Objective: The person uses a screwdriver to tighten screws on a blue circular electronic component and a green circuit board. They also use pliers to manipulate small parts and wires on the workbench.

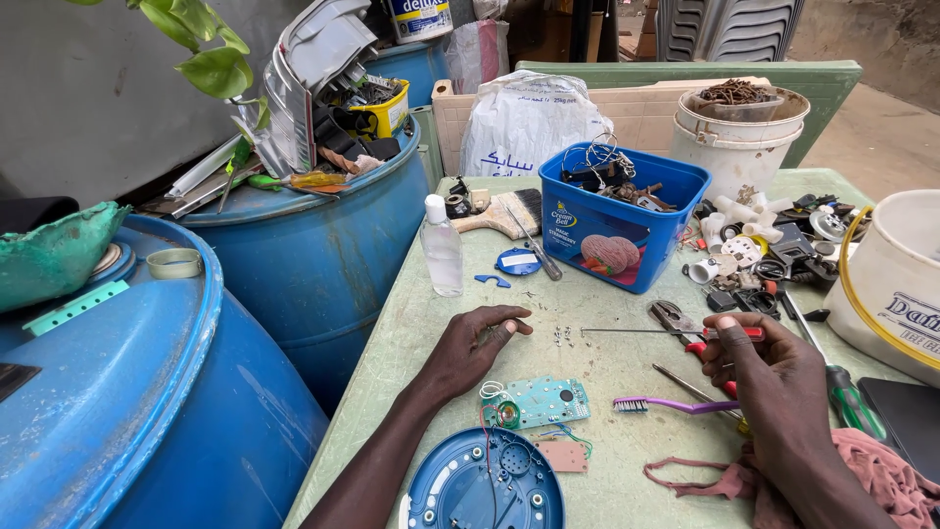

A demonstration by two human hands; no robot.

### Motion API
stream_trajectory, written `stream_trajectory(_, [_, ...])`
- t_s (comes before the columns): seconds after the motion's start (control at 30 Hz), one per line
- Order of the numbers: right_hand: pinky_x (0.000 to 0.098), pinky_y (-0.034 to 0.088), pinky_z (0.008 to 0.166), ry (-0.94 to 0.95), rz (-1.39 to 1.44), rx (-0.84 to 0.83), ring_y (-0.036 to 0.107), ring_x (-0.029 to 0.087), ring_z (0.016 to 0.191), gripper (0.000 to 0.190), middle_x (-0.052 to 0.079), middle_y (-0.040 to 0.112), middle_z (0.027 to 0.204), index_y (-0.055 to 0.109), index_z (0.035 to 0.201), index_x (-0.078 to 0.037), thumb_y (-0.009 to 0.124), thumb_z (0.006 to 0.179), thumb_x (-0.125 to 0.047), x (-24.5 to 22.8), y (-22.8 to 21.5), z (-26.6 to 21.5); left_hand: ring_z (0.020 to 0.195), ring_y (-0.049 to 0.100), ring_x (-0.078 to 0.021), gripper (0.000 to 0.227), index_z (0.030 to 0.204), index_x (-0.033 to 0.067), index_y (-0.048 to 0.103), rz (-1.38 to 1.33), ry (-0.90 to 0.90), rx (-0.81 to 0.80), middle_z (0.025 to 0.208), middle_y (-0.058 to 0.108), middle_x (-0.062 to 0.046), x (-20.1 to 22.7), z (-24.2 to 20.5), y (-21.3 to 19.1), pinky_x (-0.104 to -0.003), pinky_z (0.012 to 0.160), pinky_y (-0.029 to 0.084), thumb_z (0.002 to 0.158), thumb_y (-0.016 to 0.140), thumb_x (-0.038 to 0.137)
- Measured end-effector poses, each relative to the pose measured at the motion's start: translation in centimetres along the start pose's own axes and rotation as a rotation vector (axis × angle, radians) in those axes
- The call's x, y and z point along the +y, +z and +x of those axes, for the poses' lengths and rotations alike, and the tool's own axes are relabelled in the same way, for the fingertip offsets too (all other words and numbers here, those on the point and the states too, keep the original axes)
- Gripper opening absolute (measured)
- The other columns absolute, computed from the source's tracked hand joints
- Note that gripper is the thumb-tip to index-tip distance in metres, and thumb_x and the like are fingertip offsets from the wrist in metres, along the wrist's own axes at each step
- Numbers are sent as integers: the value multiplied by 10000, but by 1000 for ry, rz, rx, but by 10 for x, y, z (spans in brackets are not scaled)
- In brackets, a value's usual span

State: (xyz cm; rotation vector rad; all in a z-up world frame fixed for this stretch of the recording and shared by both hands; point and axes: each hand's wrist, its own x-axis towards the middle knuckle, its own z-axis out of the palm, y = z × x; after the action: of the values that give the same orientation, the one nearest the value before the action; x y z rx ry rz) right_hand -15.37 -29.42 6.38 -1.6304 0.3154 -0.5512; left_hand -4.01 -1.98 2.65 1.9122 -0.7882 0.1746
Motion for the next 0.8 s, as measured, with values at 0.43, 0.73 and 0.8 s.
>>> stream_trajectory(0.43, [320, 460, 630, -196, -130, -31, 564, 231, 675, 208, 180, 630, 806, 665, 1119, 61, 557, 1133, -117, 19, -7, 2, 1059, 709, -237, 389, 1209, 83, 676, -18, 84, 10, 1048, 764, -78, -8, -1, 1, -390, 873, 545, 993, 478, 338])
stream_trajectory(0.73, [291, 485, 747, -294, -58, 5, 524, 169, 776, 378, 62, 494, 842, 562, 1222, -48, 379, 1294, -371, 105, -24, 66, 1158, 675, -223, 328, 1193, 102, 686, -43, 64, 32, 1053, 765, -68, -15, -2, -1, -351, 907, 526, 990, 504, 284])
stream_trajectory(0.8, [293, 479, 751, -309, -60, -22, 517, 166, 775, 367, 59, 487, 844, 555, 1230, -51, 373, 1300, -362, 109, -30, 72, 1150, 669, -278, 301, 1212, 87, 677, -55, 69, 44, 1032, 758, -106, -15, -5, 0, -417, 994, 484, 1016, 499, 229])
